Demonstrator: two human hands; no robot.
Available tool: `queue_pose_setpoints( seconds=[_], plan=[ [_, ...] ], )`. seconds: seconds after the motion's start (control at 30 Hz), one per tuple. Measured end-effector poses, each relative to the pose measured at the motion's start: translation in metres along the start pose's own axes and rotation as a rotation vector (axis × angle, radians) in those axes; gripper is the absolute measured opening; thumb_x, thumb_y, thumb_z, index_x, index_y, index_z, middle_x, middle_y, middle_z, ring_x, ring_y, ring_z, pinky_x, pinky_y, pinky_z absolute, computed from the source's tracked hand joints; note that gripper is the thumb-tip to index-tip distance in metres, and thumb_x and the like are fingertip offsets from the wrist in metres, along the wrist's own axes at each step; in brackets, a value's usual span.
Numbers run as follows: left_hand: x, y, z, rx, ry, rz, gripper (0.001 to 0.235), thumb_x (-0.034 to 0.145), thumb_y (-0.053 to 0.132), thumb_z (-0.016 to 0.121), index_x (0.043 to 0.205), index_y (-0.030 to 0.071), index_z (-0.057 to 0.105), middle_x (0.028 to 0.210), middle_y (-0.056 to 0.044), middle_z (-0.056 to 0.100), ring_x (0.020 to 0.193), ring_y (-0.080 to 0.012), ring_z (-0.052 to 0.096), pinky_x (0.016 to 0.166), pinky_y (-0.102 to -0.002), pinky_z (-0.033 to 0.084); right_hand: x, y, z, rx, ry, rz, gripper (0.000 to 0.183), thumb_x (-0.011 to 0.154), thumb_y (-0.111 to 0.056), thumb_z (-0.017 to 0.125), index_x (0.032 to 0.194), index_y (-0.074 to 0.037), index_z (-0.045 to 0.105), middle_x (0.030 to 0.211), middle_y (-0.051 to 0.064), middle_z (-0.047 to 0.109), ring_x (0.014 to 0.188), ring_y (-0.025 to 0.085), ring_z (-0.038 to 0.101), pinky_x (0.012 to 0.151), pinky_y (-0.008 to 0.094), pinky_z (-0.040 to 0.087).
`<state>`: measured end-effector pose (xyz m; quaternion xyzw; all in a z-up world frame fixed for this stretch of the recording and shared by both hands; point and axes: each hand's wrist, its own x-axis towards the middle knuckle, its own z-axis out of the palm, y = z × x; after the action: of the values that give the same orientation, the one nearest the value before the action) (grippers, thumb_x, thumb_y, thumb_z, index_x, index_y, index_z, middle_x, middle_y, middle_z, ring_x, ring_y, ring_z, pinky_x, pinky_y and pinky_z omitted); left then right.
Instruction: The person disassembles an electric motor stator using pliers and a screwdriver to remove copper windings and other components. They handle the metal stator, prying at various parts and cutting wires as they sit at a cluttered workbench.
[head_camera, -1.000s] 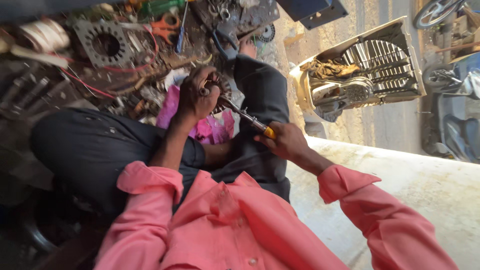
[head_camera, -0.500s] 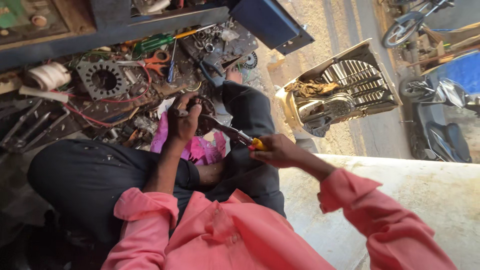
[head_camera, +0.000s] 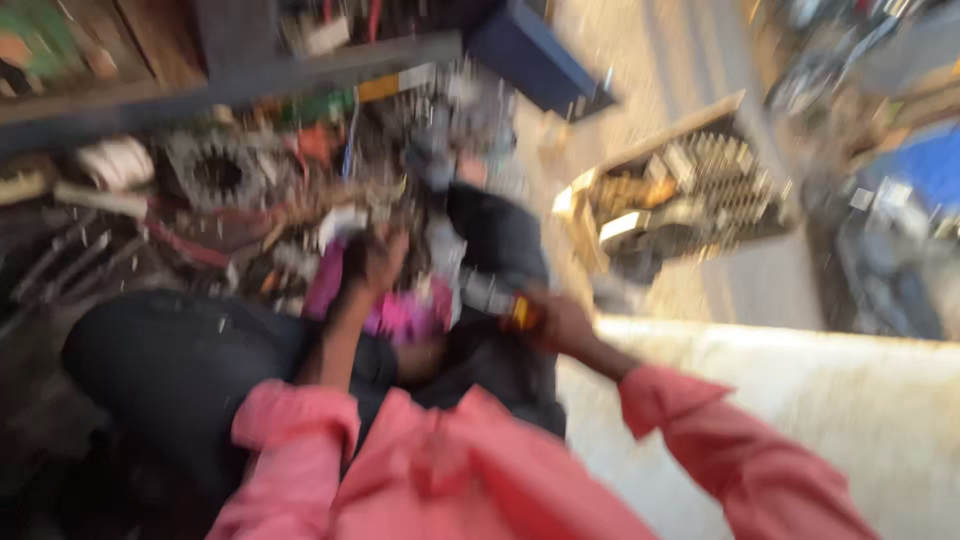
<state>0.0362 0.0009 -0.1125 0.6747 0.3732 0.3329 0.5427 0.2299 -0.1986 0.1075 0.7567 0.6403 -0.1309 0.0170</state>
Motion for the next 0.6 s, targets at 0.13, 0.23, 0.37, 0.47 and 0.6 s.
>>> queue_pose_setpoints(
  seconds=[0.13,0.23,0.37,0.47,0.6],
  plan=[
    [0.000,-0.021,0.005,-0.998,0.167,-0.050,0.045,0.087,0.023,0.060,0.130,0.010,0.062,0.125,-0.003,0.067,0.119,-0.0141,0.061,0.106,-0.030,0.044,-0.027,0.012,-0.004,0.284,0.157,0.113,0.043,0.089,-0.032,0.080,0.112,-0.004,0.058,0.085,0.018,0.066,0.078,0.033,0.067,0.065,0.044,0.052],
    [0.000,-0.035,0.005,-0.727,0.373,-0.492,0.034,0.093,0.030,0.062,0.112,0.004,0.071,0.111,-0.005,0.073,0.103,-0.0165,0.064,0.093,-0.033,0.049,-0.027,0.015,-0.016,0.220,0.259,0.360,0.051,0.085,-0.033,0.085,0.097,0.005,0.053,0.071,0.015,0.064,0.060,0.027,0.062,0.056,0.041,0.050],
    [0.001,-0.055,0.020,-0.847,0.413,-0.545,0.032,0.087,0.026,0.066,0.107,0.000,0.070,0.103,-0.006,0.070,0.094,-0.0185,0.064,0.086,-0.035,0.052,-0.022,0.020,-0.037,0.933,-0.200,0.835,0.032,0.094,-0.028,0.073,0.096,0.003,0.067,0.075,0.011,0.068,0.062,0.023,0.067,0.053,0.038,0.056],
    [-0.009,-0.071,0.027,-0.764,0.470,-0.347,0.029,0.087,0.023,0.070,0.102,-0.001,0.071,0.102,-0.005,0.072,0.094,-0.0175,0.065,0.088,-0.033,0.053,-0.028,0.015,-0.042,1.049,-0.233,0.813,0.025,0.092,-0.023,0.073,0.102,0.000,0.069,0.082,0.008,0.069,0.070,0.020,0.069,0.061,0.038,0.060],
    [0.009,-0.045,0.012,-0.706,0.429,-0.327,0.029,0.086,0.023,0.066,0.104,0.001,0.073,0.098,-0.005,0.071,0.091,-0.0179,0.065,0.084,-0.033,0.053,-0.017,0.010,-0.067,0.999,-0.395,0.606,0.031,0.087,-0.018,0.072,0.114,-0.003,0.071,0.096,0.005,0.075,0.084,0.014,0.071,0.073,0.033,0.058]
  ],
)
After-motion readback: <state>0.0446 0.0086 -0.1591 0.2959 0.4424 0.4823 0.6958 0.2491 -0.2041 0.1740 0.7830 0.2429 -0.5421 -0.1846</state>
